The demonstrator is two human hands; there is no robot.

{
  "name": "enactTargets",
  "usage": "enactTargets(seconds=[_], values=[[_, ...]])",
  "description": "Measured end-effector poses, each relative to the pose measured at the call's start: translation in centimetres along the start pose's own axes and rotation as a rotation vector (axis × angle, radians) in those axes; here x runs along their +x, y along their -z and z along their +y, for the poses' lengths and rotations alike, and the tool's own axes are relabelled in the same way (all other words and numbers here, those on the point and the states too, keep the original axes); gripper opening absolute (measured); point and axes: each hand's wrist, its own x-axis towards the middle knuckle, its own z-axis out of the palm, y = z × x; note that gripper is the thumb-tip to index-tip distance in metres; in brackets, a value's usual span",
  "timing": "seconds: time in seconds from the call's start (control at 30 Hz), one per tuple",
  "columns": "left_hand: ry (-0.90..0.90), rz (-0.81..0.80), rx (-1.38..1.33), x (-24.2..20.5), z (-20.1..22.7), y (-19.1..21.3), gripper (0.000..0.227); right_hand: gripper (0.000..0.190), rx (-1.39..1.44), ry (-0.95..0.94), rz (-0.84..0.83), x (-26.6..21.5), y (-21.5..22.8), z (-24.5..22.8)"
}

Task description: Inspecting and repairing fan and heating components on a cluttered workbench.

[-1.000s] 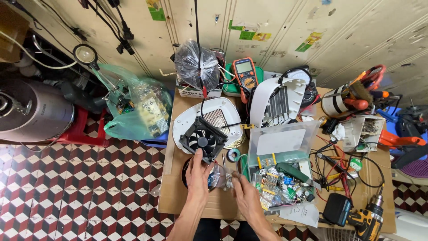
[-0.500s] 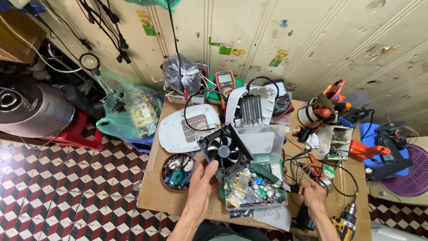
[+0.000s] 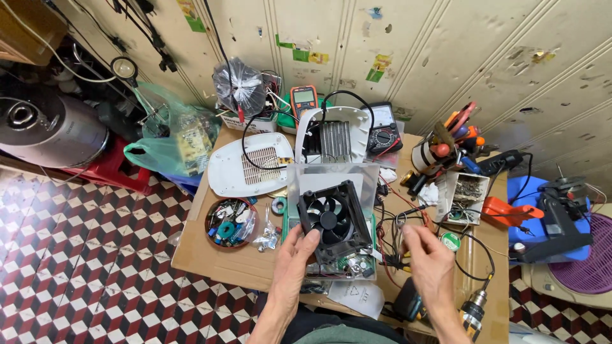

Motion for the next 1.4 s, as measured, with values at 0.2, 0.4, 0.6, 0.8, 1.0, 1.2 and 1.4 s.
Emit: enactTargets(seconds=[0.2, 0.4, 0.6, 0.8, 1.0, 1.2, 1.4], values=[[-0.115, 0.021, -0.073, -0.8, -2.1, -2.3, 0.066, 0.039, -0.153, 0.241, -0.384, -3.4, -1.1, -8.4], [-0.173, 0.045, -0.071, -0.4, -3.1, -2.9, 0.068, 0.032, -0.506, 0.573, -0.404, -1.7, -2.2, -8.1], [-0.186, 0.041, -0.084, -0.2, -2.8, -3.0, 0.063, 0.024, -0.264, 0.477, -0.371, -2.1, -2.3, -8.3], [-0.161, 0.092, 0.001, -0.8, -1.6, -3.6, 0.064, 0.032, -0.563, 0.579, -0.376, -1.0, -3.4, -7.5], [-0.114, 0.106, -0.018, -0.7, -1.4, -2.8, 0.066, 0.042, -0.11, 0.216, -0.456, -1.0, -2.7, -6.0], [0.001, 0.06, -0.2, -0.6, -1.3, -1.8, 0.067, 0.033, 0.621, -0.156, -0.363, 1.5, -0.5, -5.1], [0.002, 0.111, -0.082, -0.8, -1.9, -1.3, 0.073, 0.032, 0.604, -0.254, -0.347, 2.1, -0.2, -4.7]])
